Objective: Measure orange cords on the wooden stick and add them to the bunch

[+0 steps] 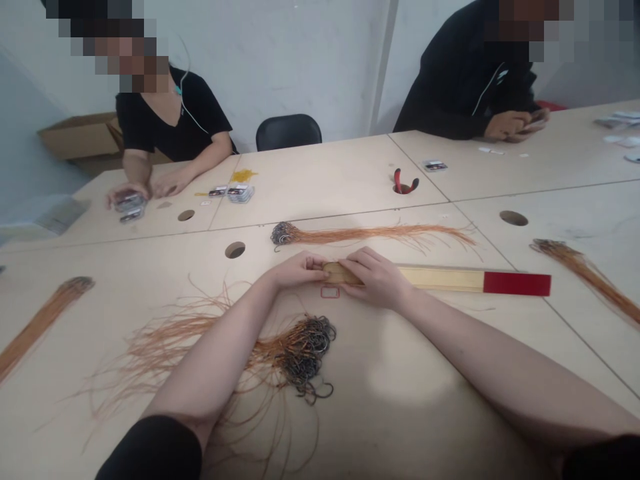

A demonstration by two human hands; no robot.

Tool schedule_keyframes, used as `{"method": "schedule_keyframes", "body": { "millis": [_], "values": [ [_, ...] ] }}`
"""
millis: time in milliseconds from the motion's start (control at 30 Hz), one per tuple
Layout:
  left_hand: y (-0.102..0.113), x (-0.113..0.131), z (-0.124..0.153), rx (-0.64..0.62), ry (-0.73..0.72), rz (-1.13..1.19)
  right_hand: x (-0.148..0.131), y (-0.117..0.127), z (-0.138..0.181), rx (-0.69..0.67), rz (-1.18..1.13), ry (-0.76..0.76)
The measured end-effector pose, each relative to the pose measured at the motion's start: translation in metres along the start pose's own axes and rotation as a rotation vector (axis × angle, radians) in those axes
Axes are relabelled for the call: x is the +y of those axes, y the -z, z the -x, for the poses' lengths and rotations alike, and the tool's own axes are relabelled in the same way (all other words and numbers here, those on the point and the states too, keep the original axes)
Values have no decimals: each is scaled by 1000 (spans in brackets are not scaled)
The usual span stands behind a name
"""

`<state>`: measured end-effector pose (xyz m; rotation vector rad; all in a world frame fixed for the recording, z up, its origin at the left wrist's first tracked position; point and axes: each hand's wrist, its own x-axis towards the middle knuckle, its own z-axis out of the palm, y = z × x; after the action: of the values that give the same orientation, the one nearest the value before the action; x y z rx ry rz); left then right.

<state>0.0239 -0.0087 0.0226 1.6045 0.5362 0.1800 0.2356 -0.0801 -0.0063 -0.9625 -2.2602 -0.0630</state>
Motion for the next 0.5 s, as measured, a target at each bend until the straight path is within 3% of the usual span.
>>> {"method": "schedule_keyframes", "body": {
  "millis": [500],
  "values": [
    [5,-2,-1,-19,10,-82,-10,-2,-1,-109,85,23]
  ]
}}
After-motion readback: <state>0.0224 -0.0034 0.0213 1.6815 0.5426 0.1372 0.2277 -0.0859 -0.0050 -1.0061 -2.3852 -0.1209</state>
